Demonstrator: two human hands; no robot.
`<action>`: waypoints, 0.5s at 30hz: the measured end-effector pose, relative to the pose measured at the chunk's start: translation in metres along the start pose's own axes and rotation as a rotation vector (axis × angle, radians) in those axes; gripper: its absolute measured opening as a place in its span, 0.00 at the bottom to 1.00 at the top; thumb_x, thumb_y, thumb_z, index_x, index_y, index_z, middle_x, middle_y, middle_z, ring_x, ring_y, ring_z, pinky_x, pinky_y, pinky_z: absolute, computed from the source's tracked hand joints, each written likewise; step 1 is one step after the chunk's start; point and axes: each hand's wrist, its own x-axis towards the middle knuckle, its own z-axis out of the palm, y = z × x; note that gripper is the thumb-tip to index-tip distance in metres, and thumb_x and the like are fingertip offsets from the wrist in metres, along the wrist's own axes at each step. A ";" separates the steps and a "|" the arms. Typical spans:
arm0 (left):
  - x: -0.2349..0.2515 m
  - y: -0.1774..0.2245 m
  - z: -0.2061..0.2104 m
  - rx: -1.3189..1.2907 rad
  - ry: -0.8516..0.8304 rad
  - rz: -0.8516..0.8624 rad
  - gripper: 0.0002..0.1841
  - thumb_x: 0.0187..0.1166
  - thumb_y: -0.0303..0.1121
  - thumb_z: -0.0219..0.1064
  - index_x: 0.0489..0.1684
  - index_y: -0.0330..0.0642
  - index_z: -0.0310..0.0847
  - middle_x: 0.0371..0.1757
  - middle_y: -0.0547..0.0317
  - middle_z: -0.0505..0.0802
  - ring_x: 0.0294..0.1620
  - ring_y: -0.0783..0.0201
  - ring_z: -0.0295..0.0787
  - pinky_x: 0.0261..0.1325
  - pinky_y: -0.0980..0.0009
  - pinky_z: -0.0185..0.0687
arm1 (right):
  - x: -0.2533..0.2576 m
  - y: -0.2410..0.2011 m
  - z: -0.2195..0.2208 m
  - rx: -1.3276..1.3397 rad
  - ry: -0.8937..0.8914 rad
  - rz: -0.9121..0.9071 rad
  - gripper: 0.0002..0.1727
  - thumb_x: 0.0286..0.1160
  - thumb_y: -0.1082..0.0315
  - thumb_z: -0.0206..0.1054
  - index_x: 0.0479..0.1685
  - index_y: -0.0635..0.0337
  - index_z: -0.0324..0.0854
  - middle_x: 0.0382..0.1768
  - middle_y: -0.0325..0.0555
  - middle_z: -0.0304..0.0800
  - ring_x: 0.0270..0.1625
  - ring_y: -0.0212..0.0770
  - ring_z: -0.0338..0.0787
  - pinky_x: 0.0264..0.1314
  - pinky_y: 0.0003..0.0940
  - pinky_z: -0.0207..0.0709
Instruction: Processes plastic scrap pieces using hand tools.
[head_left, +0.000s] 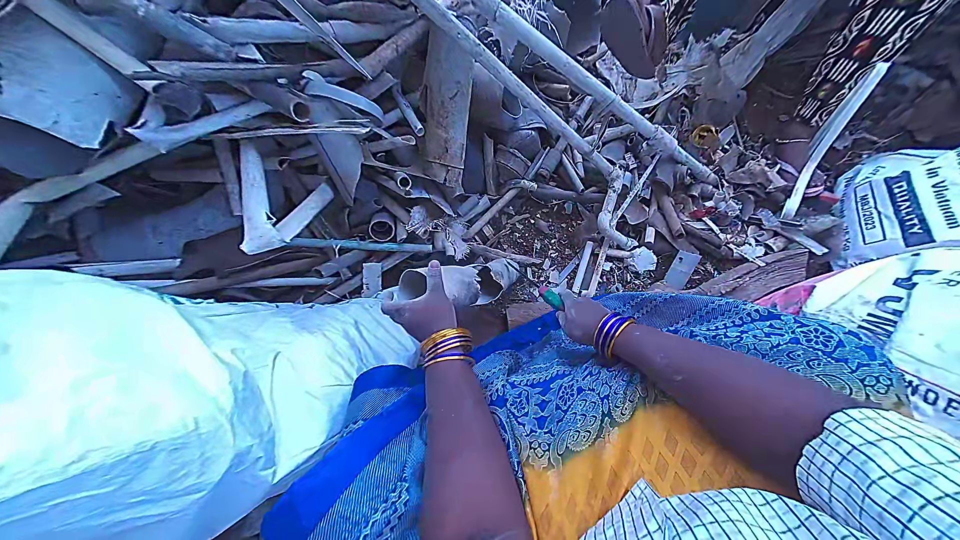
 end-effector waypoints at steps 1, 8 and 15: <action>0.003 0.028 -0.023 -0.095 -0.190 -0.302 0.56 0.72 0.58 0.77 0.90 0.28 0.48 0.81 0.31 0.74 0.81 0.51 0.74 0.80 0.67 0.69 | 0.000 0.000 -0.001 0.008 0.014 -0.023 0.27 0.95 0.62 0.46 0.85 0.71 0.58 0.72 0.70 0.79 0.77 0.61 0.81 0.78 0.56 0.71; 0.006 0.036 -0.029 -0.045 -0.325 -0.439 0.42 0.87 0.51 0.63 0.95 0.39 0.47 0.90 0.28 0.60 0.88 0.40 0.64 0.84 0.54 0.65 | -0.022 -0.012 -0.009 0.258 0.329 -0.203 0.29 0.96 0.61 0.49 0.89 0.66 0.57 0.61 0.67 0.87 0.64 0.61 0.89 0.71 0.57 0.77; 0.014 0.026 -0.029 0.108 -0.327 -0.559 0.34 0.96 0.49 0.44 0.92 0.31 0.51 0.87 0.32 0.69 0.88 0.44 0.66 0.84 0.53 0.64 | -0.027 -0.009 0.008 -0.078 -0.037 -0.047 0.25 0.92 0.64 0.49 0.80 0.71 0.60 0.68 0.69 0.81 0.72 0.63 0.84 0.72 0.60 0.75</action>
